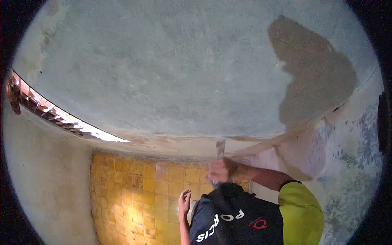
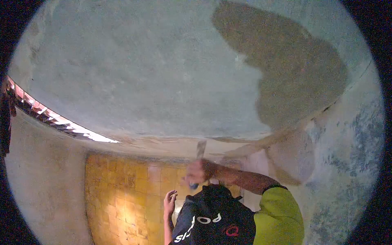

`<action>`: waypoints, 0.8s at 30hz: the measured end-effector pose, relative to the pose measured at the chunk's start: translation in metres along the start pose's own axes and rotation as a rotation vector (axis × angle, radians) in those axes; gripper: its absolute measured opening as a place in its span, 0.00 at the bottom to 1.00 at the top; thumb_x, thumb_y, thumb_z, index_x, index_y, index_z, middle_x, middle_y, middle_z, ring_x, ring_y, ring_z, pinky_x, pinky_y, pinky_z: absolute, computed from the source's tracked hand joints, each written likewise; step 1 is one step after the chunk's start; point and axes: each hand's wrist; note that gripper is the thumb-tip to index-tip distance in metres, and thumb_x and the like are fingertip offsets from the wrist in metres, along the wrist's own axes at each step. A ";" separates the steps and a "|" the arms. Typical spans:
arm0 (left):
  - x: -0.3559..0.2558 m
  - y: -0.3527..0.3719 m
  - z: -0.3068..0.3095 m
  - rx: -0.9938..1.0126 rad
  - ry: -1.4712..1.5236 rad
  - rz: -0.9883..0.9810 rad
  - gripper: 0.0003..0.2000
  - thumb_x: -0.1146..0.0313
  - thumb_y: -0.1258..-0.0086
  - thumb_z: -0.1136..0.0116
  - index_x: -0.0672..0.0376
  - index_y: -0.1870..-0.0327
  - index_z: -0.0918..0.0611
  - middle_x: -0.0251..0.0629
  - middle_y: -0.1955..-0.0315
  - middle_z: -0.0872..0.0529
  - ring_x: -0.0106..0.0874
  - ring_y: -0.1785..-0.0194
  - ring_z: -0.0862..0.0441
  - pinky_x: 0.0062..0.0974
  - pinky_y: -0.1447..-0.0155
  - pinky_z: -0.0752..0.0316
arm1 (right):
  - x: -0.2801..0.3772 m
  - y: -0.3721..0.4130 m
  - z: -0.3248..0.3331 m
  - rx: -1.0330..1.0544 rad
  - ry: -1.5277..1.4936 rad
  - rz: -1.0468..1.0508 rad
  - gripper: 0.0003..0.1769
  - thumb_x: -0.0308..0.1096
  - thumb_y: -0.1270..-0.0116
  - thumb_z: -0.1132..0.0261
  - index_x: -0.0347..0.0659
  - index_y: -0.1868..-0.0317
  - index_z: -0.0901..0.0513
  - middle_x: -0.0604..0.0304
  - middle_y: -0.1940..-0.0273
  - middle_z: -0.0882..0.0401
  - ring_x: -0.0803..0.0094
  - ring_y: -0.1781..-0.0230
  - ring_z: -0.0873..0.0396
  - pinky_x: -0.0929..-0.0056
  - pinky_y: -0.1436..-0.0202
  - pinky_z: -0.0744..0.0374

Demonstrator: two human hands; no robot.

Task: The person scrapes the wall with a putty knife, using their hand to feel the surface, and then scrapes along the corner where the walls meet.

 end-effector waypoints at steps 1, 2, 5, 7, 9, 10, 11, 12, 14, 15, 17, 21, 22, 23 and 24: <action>0.001 0.000 0.002 0.002 0.006 -0.013 0.14 0.70 0.26 0.46 0.64 0.43 0.23 0.41 0.48 0.16 0.31 0.45 0.19 0.29 0.41 0.26 | -0.005 0.006 0.006 -0.026 -0.048 -0.175 0.11 0.33 0.46 0.29 0.46 0.77 0.25 0.67 0.79 0.31 0.70 0.81 0.28 0.70 0.79 0.30; 0.003 -0.001 0.005 0.004 0.014 -0.028 0.14 0.70 0.26 0.46 0.64 0.43 0.23 0.41 0.48 0.16 0.31 0.44 0.19 0.29 0.41 0.26 | -0.017 0.015 0.018 -0.052 -0.094 -0.347 0.10 0.33 0.47 0.29 0.46 0.77 0.25 0.67 0.79 0.31 0.69 0.80 0.28 0.69 0.79 0.29; 0.010 -0.006 0.012 0.010 -0.001 -0.031 0.14 0.70 0.25 0.47 0.64 0.43 0.23 0.40 0.47 0.17 0.31 0.44 0.19 0.29 0.41 0.26 | -0.018 0.039 0.019 -0.034 -0.218 -0.361 0.11 0.33 0.50 0.30 0.45 0.77 0.26 0.65 0.79 0.32 0.66 0.79 0.26 0.68 0.78 0.29; 0.005 -0.005 0.011 0.020 -0.040 -0.025 0.14 0.71 0.25 0.47 0.63 0.42 0.23 0.40 0.47 0.17 0.31 0.44 0.20 0.29 0.41 0.26 | 0.012 0.031 0.025 0.150 -0.032 -0.139 0.12 0.31 0.50 0.30 0.44 0.79 0.29 0.61 0.80 0.34 0.64 0.79 0.27 0.65 0.78 0.31; 0.004 -0.003 0.008 0.018 0.012 0.006 0.14 0.71 0.25 0.47 0.62 0.42 0.23 0.40 0.47 0.17 0.31 0.44 0.20 0.29 0.41 0.25 | 0.016 0.009 0.040 -0.015 -0.328 -0.309 0.13 0.29 0.49 0.30 0.44 0.79 0.30 0.62 0.80 0.36 0.66 0.81 0.30 0.65 0.80 0.33; 0.005 -0.004 0.010 0.034 -0.012 0.005 0.14 0.71 0.26 0.46 0.62 0.42 0.23 0.40 0.47 0.17 0.31 0.44 0.20 0.29 0.42 0.25 | 0.004 0.012 0.039 -0.076 -0.165 -0.228 0.15 0.27 0.48 0.29 0.43 0.79 0.31 0.63 0.80 0.38 0.68 0.81 0.32 0.66 0.80 0.34; 0.007 -0.006 0.013 0.048 -0.039 -0.007 0.14 0.71 0.25 0.47 0.62 0.42 0.24 0.40 0.46 0.17 0.31 0.44 0.19 0.28 0.42 0.25 | -0.007 0.014 0.038 -0.147 0.006 -0.160 0.16 0.26 0.47 0.28 0.42 0.78 0.32 0.64 0.80 0.40 0.69 0.82 0.34 0.67 0.81 0.35; 0.007 -0.008 0.013 0.060 -0.061 -0.019 0.14 0.71 0.25 0.48 0.63 0.41 0.24 0.39 0.46 0.18 0.32 0.44 0.19 0.28 0.43 0.26 | -0.006 0.011 0.037 -0.112 0.016 -0.136 0.17 0.26 0.47 0.28 0.42 0.78 0.32 0.63 0.80 0.40 0.69 0.81 0.33 0.68 0.81 0.34; 0.009 -0.002 0.016 0.079 -0.092 -0.019 0.14 0.72 0.25 0.49 0.63 0.41 0.25 0.39 0.45 0.18 0.32 0.45 0.19 0.27 0.45 0.26 | 0.004 -0.001 0.034 -0.043 0.026 -0.100 0.19 0.26 0.46 0.26 0.42 0.78 0.33 0.63 0.79 0.39 0.70 0.81 0.32 0.69 0.82 0.34; 0.003 -0.003 0.017 0.083 -0.098 -0.023 0.14 0.72 0.25 0.49 0.63 0.41 0.25 0.39 0.45 0.18 0.31 0.45 0.19 0.27 0.45 0.25 | 0.011 -0.002 0.034 -0.043 -0.016 -0.093 0.19 0.26 0.46 0.27 0.42 0.78 0.33 0.63 0.79 0.39 0.70 0.80 0.31 0.69 0.81 0.33; -0.004 -0.013 0.013 0.082 -0.094 -0.036 0.14 0.73 0.25 0.50 0.63 0.41 0.24 0.39 0.45 0.18 0.30 0.46 0.18 0.26 0.46 0.25 | 0.023 -0.003 0.032 -0.040 -0.093 -0.066 0.19 0.26 0.45 0.27 0.42 0.78 0.33 0.64 0.79 0.38 0.69 0.80 0.30 0.69 0.81 0.32; -0.008 -0.020 0.009 0.054 -0.059 -0.043 0.13 0.71 0.26 0.46 0.63 0.43 0.23 0.39 0.47 0.17 0.30 0.45 0.19 0.29 0.43 0.24 | -0.006 0.017 0.026 -0.044 0.039 -0.098 0.19 0.25 0.45 0.28 0.43 0.79 0.33 0.66 0.79 0.38 0.71 0.80 0.31 0.70 0.80 0.31; -0.012 -0.019 0.009 0.057 -0.058 -0.047 0.13 0.71 0.26 0.46 0.63 0.43 0.23 0.39 0.47 0.17 0.30 0.45 0.19 0.29 0.43 0.24 | 0.005 0.016 0.025 -0.032 0.026 -0.075 0.18 0.25 0.45 0.28 0.42 0.79 0.33 0.65 0.78 0.38 0.71 0.80 0.31 0.70 0.80 0.31; -0.013 -0.015 0.012 0.060 -0.060 -0.049 0.13 0.71 0.26 0.46 0.63 0.43 0.23 0.39 0.47 0.17 0.30 0.45 0.19 0.29 0.43 0.24 | 0.018 0.014 0.024 -0.024 0.011 -0.054 0.18 0.25 0.44 0.27 0.42 0.79 0.32 0.65 0.78 0.37 0.71 0.80 0.31 0.70 0.79 0.31; -0.013 -0.021 0.009 0.059 -0.051 -0.057 0.13 0.72 0.27 0.46 0.63 0.43 0.23 0.39 0.47 0.17 0.30 0.45 0.19 0.29 0.43 0.24 | 0.021 0.002 0.034 0.001 -0.029 -0.039 0.18 0.26 0.44 0.27 0.41 0.78 0.31 0.64 0.77 0.36 0.70 0.80 0.30 0.69 0.79 0.30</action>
Point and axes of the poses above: each hand's wrist, its own y-axis away from the middle knuckle, its own z-axis out of the back of the hand, x = y × z
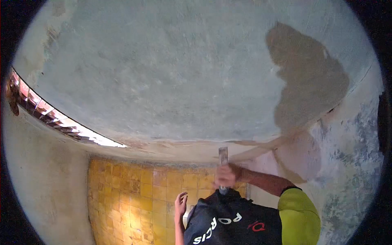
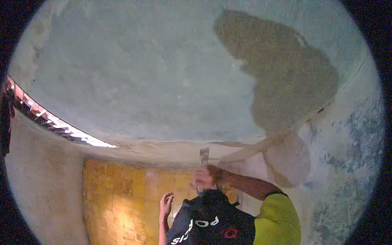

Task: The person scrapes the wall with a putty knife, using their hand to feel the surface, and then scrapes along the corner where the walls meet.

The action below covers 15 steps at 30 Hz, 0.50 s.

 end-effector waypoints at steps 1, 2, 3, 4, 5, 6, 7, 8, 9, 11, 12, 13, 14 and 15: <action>0.003 0.002 0.000 -0.001 0.007 0.001 0.13 0.72 0.27 0.46 0.63 0.43 0.23 0.39 0.47 0.17 0.31 0.45 0.19 0.29 0.43 0.24 | 0.004 -0.011 0.010 0.027 -0.040 0.014 0.17 0.27 0.44 0.27 0.41 0.77 0.30 0.63 0.77 0.35 0.69 0.79 0.29 0.69 0.78 0.29; 0.007 0.007 0.002 -0.001 0.011 0.007 0.13 0.72 0.27 0.46 0.63 0.43 0.23 0.39 0.47 0.16 0.31 0.45 0.19 0.29 0.43 0.24 | -0.004 -0.001 0.010 -0.018 -0.011 -0.027 0.17 0.27 0.44 0.27 0.41 0.77 0.30 0.63 0.77 0.34 0.68 0.79 0.29 0.69 0.78 0.29; 0.009 0.006 0.003 -0.004 0.001 0.007 0.13 0.72 0.27 0.46 0.63 0.43 0.23 0.39 0.47 0.16 0.31 0.45 0.19 0.29 0.43 0.24 | -0.021 0.019 0.009 -0.063 0.021 -0.066 0.17 0.26 0.44 0.27 0.40 0.77 0.30 0.63 0.77 0.34 0.68 0.79 0.28 0.69 0.78 0.29; 0.010 0.005 0.003 -0.008 -0.008 0.006 0.13 0.72 0.27 0.46 0.63 0.43 0.23 0.39 0.47 0.16 0.31 0.45 0.19 0.29 0.43 0.24 | -0.030 0.019 0.015 -0.108 0.052 -0.102 0.16 0.26 0.44 0.27 0.40 0.77 0.30 0.63 0.76 0.34 0.68 0.78 0.28 0.69 0.78 0.29; 0.013 0.004 0.001 -0.013 -0.014 0.007 0.13 0.72 0.27 0.46 0.64 0.43 0.22 0.40 0.47 0.16 0.31 0.45 0.19 0.29 0.43 0.24 | -0.029 0.015 0.017 -0.030 -0.030 -0.092 0.14 0.25 0.44 0.28 0.39 0.75 0.28 0.63 0.76 0.32 0.68 0.78 0.27 0.70 0.78 0.28; 0.013 0.002 -0.001 -0.004 -0.016 -0.009 0.14 0.72 0.26 0.46 0.63 0.43 0.23 0.39 0.46 0.17 0.31 0.45 0.19 0.28 0.44 0.24 | -0.027 0.012 0.020 -0.005 -0.024 -0.059 0.14 0.25 0.44 0.27 0.39 0.75 0.27 0.62 0.75 0.31 0.68 0.77 0.27 0.69 0.78 0.28; 0.015 0.006 0.001 0.009 -0.026 -0.013 0.14 0.73 0.26 0.47 0.63 0.42 0.24 0.39 0.45 0.18 0.30 0.45 0.19 0.27 0.44 0.25 | -0.017 0.013 0.019 0.016 -0.024 -0.039 0.13 0.26 0.44 0.27 0.39 0.74 0.27 0.62 0.75 0.31 0.68 0.77 0.26 0.69 0.77 0.28; 0.015 0.003 0.001 0.021 -0.031 -0.031 0.14 0.73 0.26 0.47 0.62 0.41 0.24 0.39 0.44 0.18 0.30 0.46 0.19 0.26 0.45 0.25 | -0.012 0.012 0.020 0.040 -0.013 -0.009 0.13 0.26 0.44 0.27 0.39 0.74 0.27 0.62 0.74 0.30 0.67 0.77 0.26 0.69 0.77 0.28; 0.009 0.003 0.000 0.026 -0.050 0.000 0.14 0.73 0.26 0.48 0.63 0.42 0.24 0.39 0.44 0.18 0.30 0.46 0.19 0.27 0.45 0.25 | -0.004 0.009 0.021 0.055 -0.022 0.000 0.14 0.28 0.45 0.27 0.40 0.74 0.27 0.62 0.74 0.31 0.67 0.75 0.26 0.67 0.76 0.28; -0.003 0.003 -0.003 0.007 -0.031 0.008 0.14 0.71 0.26 0.46 0.63 0.43 0.22 0.39 0.47 0.17 0.31 0.45 0.19 0.29 0.44 0.24 | -0.020 0.017 0.030 -0.030 0.014 -0.099 0.14 0.28 0.46 0.27 0.40 0.75 0.28 0.62 0.75 0.33 0.67 0.75 0.27 0.67 0.76 0.28; -0.006 0.004 -0.003 -0.001 -0.023 0.015 0.14 0.69 0.26 0.45 0.63 0.43 0.22 0.39 0.48 0.16 0.32 0.45 0.19 0.29 0.43 0.24 | -0.026 0.023 0.030 -0.074 0.031 -0.152 0.15 0.28 0.46 0.27 0.41 0.75 0.29 0.62 0.75 0.34 0.67 0.74 0.27 0.67 0.76 0.28; -0.002 0.001 -0.004 0.005 -0.015 0.003 0.14 0.69 0.26 0.45 0.63 0.43 0.22 0.40 0.48 0.16 0.32 0.45 0.19 0.29 0.43 0.24 | -0.028 0.027 0.021 -0.030 -0.027 -0.122 0.14 0.29 0.46 0.28 0.41 0.74 0.28 0.62 0.75 0.34 0.66 0.73 0.26 0.66 0.74 0.27; 0.003 -0.007 -0.008 0.006 -0.001 -0.014 0.14 0.69 0.26 0.46 0.63 0.43 0.22 0.40 0.48 0.16 0.32 0.45 0.19 0.29 0.43 0.24 | -0.029 0.032 0.020 0.009 -0.018 -0.114 0.13 0.29 0.44 0.29 0.40 0.74 0.28 0.62 0.75 0.33 0.66 0.73 0.26 0.65 0.74 0.27; 0.009 -0.004 -0.006 0.012 0.003 -0.016 0.14 0.69 0.26 0.46 0.63 0.43 0.22 0.40 0.48 0.16 0.32 0.45 0.19 0.29 0.43 0.24 | -0.019 0.029 0.019 0.040 -0.017 -0.122 0.13 0.29 0.43 0.29 0.40 0.74 0.28 0.62 0.74 0.32 0.65 0.73 0.25 0.65 0.74 0.26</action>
Point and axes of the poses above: each hand's wrist, its own y-axis away from the middle knuckle, its own z-axis out of the back of the hand, x = y × z
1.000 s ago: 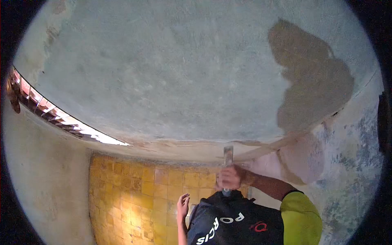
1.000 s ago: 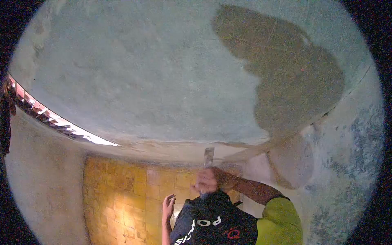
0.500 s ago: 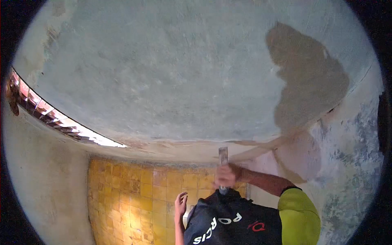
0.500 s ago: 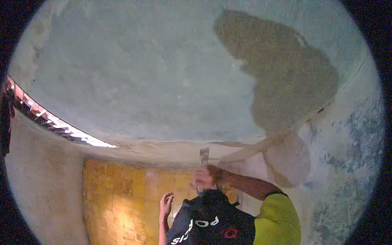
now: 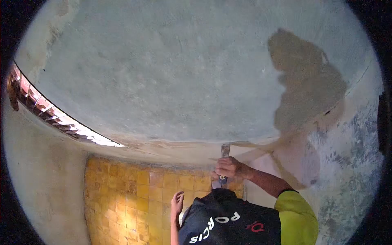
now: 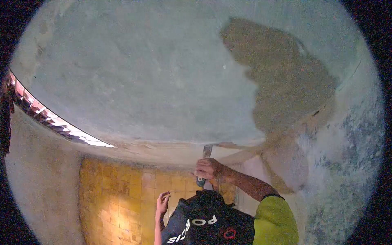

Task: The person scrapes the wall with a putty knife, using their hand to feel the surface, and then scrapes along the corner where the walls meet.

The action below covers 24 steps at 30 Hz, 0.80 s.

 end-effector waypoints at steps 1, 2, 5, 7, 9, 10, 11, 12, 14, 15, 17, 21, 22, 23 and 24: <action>-0.004 0.005 0.002 0.005 -0.033 0.017 0.14 0.69 0.26 0.46 0.63 0.43 0.22 0.40 0.47 0.17 0.32 0.45 0.19 0.29 0.43 0.24 | 0.010 -0.008 0.001 0.026 0.008 -0.006 0.12 0.29 0.41 0.30 0.40 0.73 0.28 0.62 0.74 0.32 0.65 0.72 0.25 0.65 0.74 0.26; -0.011 0.001 -0.001 0.004 -0.058 0.016 0.14 0.69 0.26 0.46 0.63 0.43 0.22 0.40 0.47 0.17 0.32 0.45 0.20 0.29 0.43 0.24 | 0.020 -0.019 0.008 -0.063 0.056 0.100 0.12 0.29 0.39 0.32 0.39 0.73 0.28 0.61 0.73 0.30 0.64 0.72 0.24 0.65 0.72 0.25; -0.014 0.002 -0.001 0.007 -0.060 0.014 0.14 0.68 0.26 0.46 0.63 0.43 0.22 0.40 0.47 0.17 0.32 0.45 0.20 0.29 0.42 0.25 | -0.005 0.023 -0.005 -0.015 -0.279 -0.276 0.11 0.28 0.40 0.33 0.38 0.73 0.28 0.59 0.72 0.28 0.64 0.70 0.23 0.64 0.67 0.21; -0.009 0.001 -0.004 0.015 -0.029 0.004 0.14 0.68 0.26 0.46 0.62 0.43 0.22 0.40 0.47 0.17 0.32 0.45 0.20 0.29 0.42 0.24 | -0.006 0.008 0.005 -0.163 -0.002 -0.141 0.10 0.27 0.40 0.33 0.37 0.73 0.28 0.57 0.71 0.27 0.62 0.68 0.21 0.59 0.59 0.20; -0.005 0.001 -0.009 0.022 -0.014 0.011 0.14 0.68 0.26 0.45 0.61 0.43 0.22 0.39 0.47 0.17 0.32 0.45 0.20 0.30 0.43 0.24 | 0.008 -0.005 0.012 -0.075 -0.028 -0.134 0.10 0.26 0.39 0.34 0.37 0.73 0.27 0.57 0.71 0.26 0.61 0.68 0.20 0.57 0.58 0.20; -0.006 0.000 -0.008 0.026 -0.013 0.010 0.14 0.68 0.26 0.45 0.61 0.43 0.22 0.39 0.47 0.17 0.32 0.45 0.19 0.30 0.43 0.24 | 0.011 0.008 0.000 -0.066 -0.006 -0.079 0.09 0.27 0.41 0.32 0.36 0.72 0.26 0.57 0.73 0.27 0.59 0.71 0.21 0.57 0.60 0.19; -0.007 -0.003 -0.008 0.019 -0.039 -0.004 0.14 0.69 0.26 0.45 0.61 0.43 0.22 0.39 0.47 0.17 0.32 0.45 0.19 0.30 0.43 0.24 | 0.009 0.009 0.001 -0.090 0.000 -0.042 0.09 0.25 0.41 0.32 0.38 0.73 0.26 0.58 0.74 0.29 0.61 0.72 0.22 0.60 0.66 0.23; -0.006 0.001 -0.007 0.012 -0.066 -0.009 0.14 0.69 0.26 0.45 0.61 0.43 0.22 0.39 0.47 0.17 0.33 0.45 0.19 0.31 0.43 0.24 | 0.014 0.004 0.008 -0.112 -0.001 -0.010 0.10 0.23 0.42 0.32 0.40 0.74 0.26 0.60 0.75 0.30 0.63 0.73 0.24 0.63 0.71 0.27; -0.004 0.001 -0.010 0.000 -0.060 -0.011 0.14 0.69 0.27 0.45 0.60 0.43 0.22 0.39 0.47 0.17 0.33 0.46 0.19 0.31 0.43 0.24 | 0.005 0.025 0.000 -0.185 -0.001 -0.168 0.09 0.21 0.41 0.35 0.42 0.74 0.26 0.61 0.77 0.31 0.62 0.75 0.25 0.65 0.72 0.27; -0.002 0.004 -0.012 -0.004 -0.031 -0.001 0.14 0.69 0.27 0.45 0.61 0.43 0.22 0.39 0.48 0.17 0.33 0.46 0.19 0.32 0.43 0.23 | -0.006 0.048 -0.011 -0.237 -0.013 -0.360 0.08 0.21 0.41 0.37 0.41 0.74 0.26 0.59 0.76 0.29 0.60 0.75 0.24 0.64 0.68 0.23; 0.001 0.007 -0.011 0.008 -0.017 0.010 0.14 0.69 0.27 0.45 0.61 0.43 0.22 0.39 0.48 0.16 0.33 0.46 0.19 0.32 0.44 0.23 | -0.019 0.048 -0.021 -0.409 0.073 -0.652 0.08 0.25 0.43 0.33 0.42 0.75 0.25 0.58 0.75 0.27 0.60 0.72 0.24 0.65 0.66 0.26; -0.004 0.015 -0.007 -0.005 -0.072 0.039 0.13 0.70 0.27 0.45 0.61 0.44 0.22 0.39 0.47 0.17 0.34 0.45 0.19 0.33 0.43 0.23 | 0.014 0.031 -0.013 -0.421 -0.406 -0.444 0.07 0.26 0.41 0.34 0.36 0.73 0.25 0.57 0.77 0.28 0.59 0.77 0.25 0.65 0.75 0.27; -0.005 0.017 -0.006 -0.014 -0.058 0.046 0.13 0.70 0.27 0.45 0.61 0.44 0.22 0.39 0.47 0.17 0.34 0.45 0.19 0.33 0.43 0.23 | 0.021 0.027 -0.007 -0.397 -0.445 -0.391 0.07 0.25 0.40 0.35 0.34 0.72 0.25 0.56 0.77 0.27 0.59 0.78 0.24 0.64 0.77 0.28; -0.005 0.017 -0.005 -0.021 -0.042 0.048 0.13 0.70 0.27 0.45 0.61 0.43 0.22 0.39 0.47 0.17 0.34 0.45 0.19 0.33 0.42 0.23 | 0.015 0.033 -0.011 -0.404 -0.376 -0.356 0.06 0.25 0.40 0.36 0.34 0.72 0.25 0.55 0.76 0.26 0.58 0.77 0.24 0.63 0.76 0.27; -0.004 0.016 -0.006 -0.014 -0.050 0.055 0.13 0.70 0.27 0.45 0.61 0.43 0.22 0.40 0.46 0.17 0.34 0.44 0.19 0.33 0.42 0.24 | 0.006 0.034 -0.013 -0.411 -0.305 -0.322 0.06 0.25 0.39 0.37 0.34 0.73 0.25 0.55 0.74 0.25 0.58 0.77 0.24 0.62 0.75 0.27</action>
Point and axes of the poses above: each hand's wrist, its own y-axis away from the middle knuckle, its own z-axis out of the back of the hand, x = y × z
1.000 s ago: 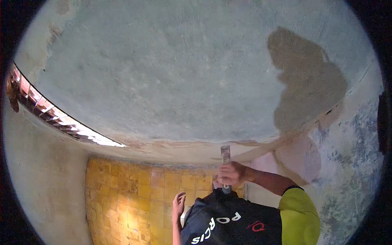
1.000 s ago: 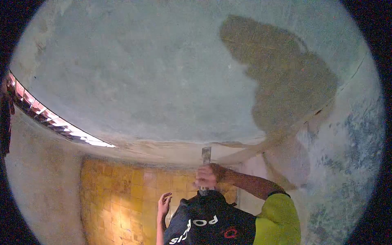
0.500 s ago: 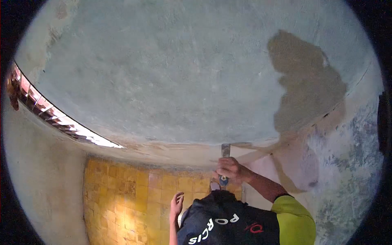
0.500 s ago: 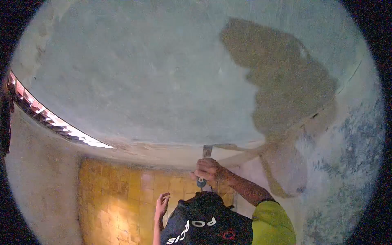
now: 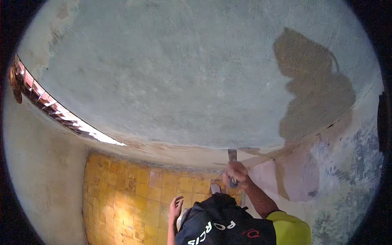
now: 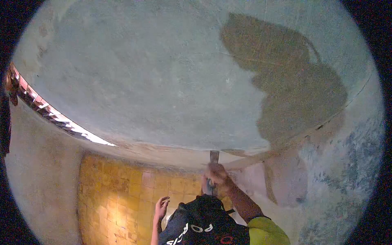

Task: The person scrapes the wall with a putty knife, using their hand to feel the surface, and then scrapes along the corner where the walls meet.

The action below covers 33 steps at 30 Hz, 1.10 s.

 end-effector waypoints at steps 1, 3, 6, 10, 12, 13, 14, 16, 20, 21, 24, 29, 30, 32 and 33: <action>0.002 0.001 -0.001 0.014 -0.005 0.002 0.14 0.70 0.27 0.46 0.61 0.43 0.22 0.39 0.46 0.17 0.33 0.45 0.19 0.31 0.42 0.24 | -0.003 0.000 0.001 0.006 0.065 0.048 0.06 0.25 0.39 0.37 0.34 0.72 0.24 0.54 0.73 0.25 0.58 0.76 0.23 0.61 0.74 0.26; 0.001 0.000 -0.004 0.037 -0.012 0.002 0.15 0.70 0.26 0.46 0.63 0.42 0.23 0.39 0.45 0.17 0.31 0.46 0.19 0.27 0.42 0.25 | 0.004 -0.025 0.004 0.032 0.197 0.151 0.06 0.25 0.39 0.38 0.33 0.72 0.24 0.54 0.73 0.25 0.57 0.75 0.24 0.61 0.72 0.26; 0.006 -0.007 -0.005 0.024 0.015 -0.009 0.14 0.69 0.26 0.45 0.61 0.42 0.22 0.39 0.45 0.17 0.34 0.43 0.20 0.32 0.41 0.25 | 0.019 -0.026 0.000 0.073 -0.041 -0.003 0.06 0.25 0.40 0.36 0.34 0.72 0.24 0.54 0.72 0.27 0.57 0.72 0.24 0.61 0.68 0.26; 0.011 -0.002 -0.003 0.027 0.012 -0.019 0.14 0.68 0.26 0.45 0.61 0.43 0.21 0.39 0.46 0.17 0.34 0.43 0.20 0.32 0.41 0.25 | -0.022 0.019 -0.008 0.137 -0.059 -0.262 0.06 0.25 0.44 0.34 0.34 0.72 0.25 0.55 0.74 0.29 0.57 0.71 0.24 0.61 0.67 0.26; 0.017 0.003 0.000 0.029 0.034 -0.018 0.14 0.69 0.26 0.45 0.61 0.43 0.21 0.39 0.46 0.17 0.34 0.43 0.20 0.31 0.41 0.25 | 0.000 -0.011 -0.011 0.171 0.216 -0.073 0.06 0.25 0.44 0.35 0.34 0.72 0.25 0.54 0.74 0.29 0.57 0.71 0.24 0.62 0.67 0.26; 0.017 0.006 0.003 0.032 0.044 -0.014 0.14 0.69 0.26 0.45 0.61 0.43 0.22 0.39 0.46 0.17 0.33 0.43 0.20 0.31 0.41 0.25 | 0.016 -0.027 -0.017 0.184 0.393 0.083 0.06 0.25 0.44 0.35 0.34 0.72 0.25 0.54 0.74 0.29 0.57 0.72 0.24 0.62 0.67 0.27; 0.015 0.003 0.002 0.037 0.059 -0.023 0.14 0.69 0.26 0.45 0.61 0.43 0.22 0.39 0.46 0.17 0.33 0.43 0.20 0.30 0.41 0.25 | 0.012 -0.020 -0.028 0.116 0.255 -0.066 0.07 0.27 0.40 0.36 0.34 0.69 0.25 0.54 0.76 0.30 0.55 0.73 0.25 0.62 0.68 0.26; 0.017 0.009 0.007 0.047 0.033 -0.022 0.14 0.69 0.26 0.45 0.61 0.43 0.22 0.39 0.46 0.17 0.33 0.44 0.20 0.30 0.41 0.25 | 0.027 -0.011 -0.041 0.101 0.203 -0.357 0.07 0.27 0.41 0.34 0.34 0.68 0.25 0.53 0.73 0.29 0.55 0.71 0.24 0.61 0.65 0.25; 0.020 0.019 0.026 0.048 0.047 -0.034 0.14 0.70 0.27 0.45 0.61 0.43 0.22 0.38 0.46 0.17 0.32 0.44 0.20 0.29 0.41 0.25 | 0.036 0.023 -0.067 0.035 -0.032 -0.560 0.14 0.37 0.35 0.34 0.34 0.58 0.24 0.47 0.60 0.26 0.50 0.54 0.25 0.59 0.52 0.27; 0.023 0.020 0.029 0.051 0.063 -0.036 0.14 0.70 0.27 0.45 0.61 0.43 0.22 0.38 0.46 0.17 0.32 0.44 0.20 0.29 0.41 0.25 | 0.041 0.036 -0.077 0.053 0.015 -0.626 0.16 0.38 0.34 0.34 0.34 0.56 0.24 0.46 0.58 0.26 0.52 0.51 0.26 0.59 0.49 0.28; 0.036 0.024 0.043 0.087 0.046 -0.046 0.13 0.72 0.27 0.46 0.61 0.43 0.22 0.38 0.47 0.16 0.31 0.45 0.19 0.29 0.42 0.25 | 0.052 0.067 -0.097 0.122 0.266 -0.690 0.20 0.41 0.35 0.33 0.34 0.53 0.25 0.47 0.52 0.26 0.57 0.46 0.27 0.60 0.44 0.29; 0.032 0.029 0.066 0.136 0.018 -0.047 0.13 0.73 0.27 0.46 0.61 0.44 0.22 0.38 0.48 0.16 0.31 0.46 0.18 0.29 0.43 0.24 | 0.100 0.055 -0.099 -0.169 0.170 -1.000 0.17 0.34 0.39 0.28 0.35 0.56 0.25 0.48 0.53 0.23 0.66 0.58 0.21 0.67 0.54 0.22; 0.034 0.029 0.072 0.143 0.011 -0.053 0.13 0.73 0.27 0.47 0.61 0.44 0.22 0.39 0.48 0.16 0.31 0.46 0.18 0.29 0.43 0.24 | 0.110 0.049 -0.094 -0.290 0.305 -0.853 0.16 0.33 0.39 0.29 0.35 0.57 0.25 0.50 0.54 0.22 0.66 0.59 0.20 0.69 0.56 0.22; 0.037 0.028 0.082 0.159 0.002 -0.063 0.13 0.73 0.27 0.48 0.61 0.44 0.22 0.39 0.48 0.16 0.31 0.45 0.18 0.29 0.43 0.25 | 0.124 0.041 -0.081 -0.512 0.567 -0.539 0.15 0.32 0.39 0.29 0.35 0.57 0.25 0.54 0.56 0.20 0.67 0.63 0.18 0.71 0.60 0.20; 0.038 0.028 0.086 0.171 -0.007 -0.068 0.13 0.74 0.26 0.48 0.61 0.43 0.22 0.39 0.48 0.16 0.31 0.45 0.18 0.29 0.43 0.25 | 0.129 0.040 -0.078 -0.564 0.503 -0.600 0.14 0.31 0.38 0.30 0.36 0.58 0.25 0.54 0.57 0.20 0.67 0.62 0.18 0.71 0.59 0.21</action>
Point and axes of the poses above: each hand's wrist, its own y-axis away from the middle knuckle, its own z-axis out of the back of the hand, x = y × z
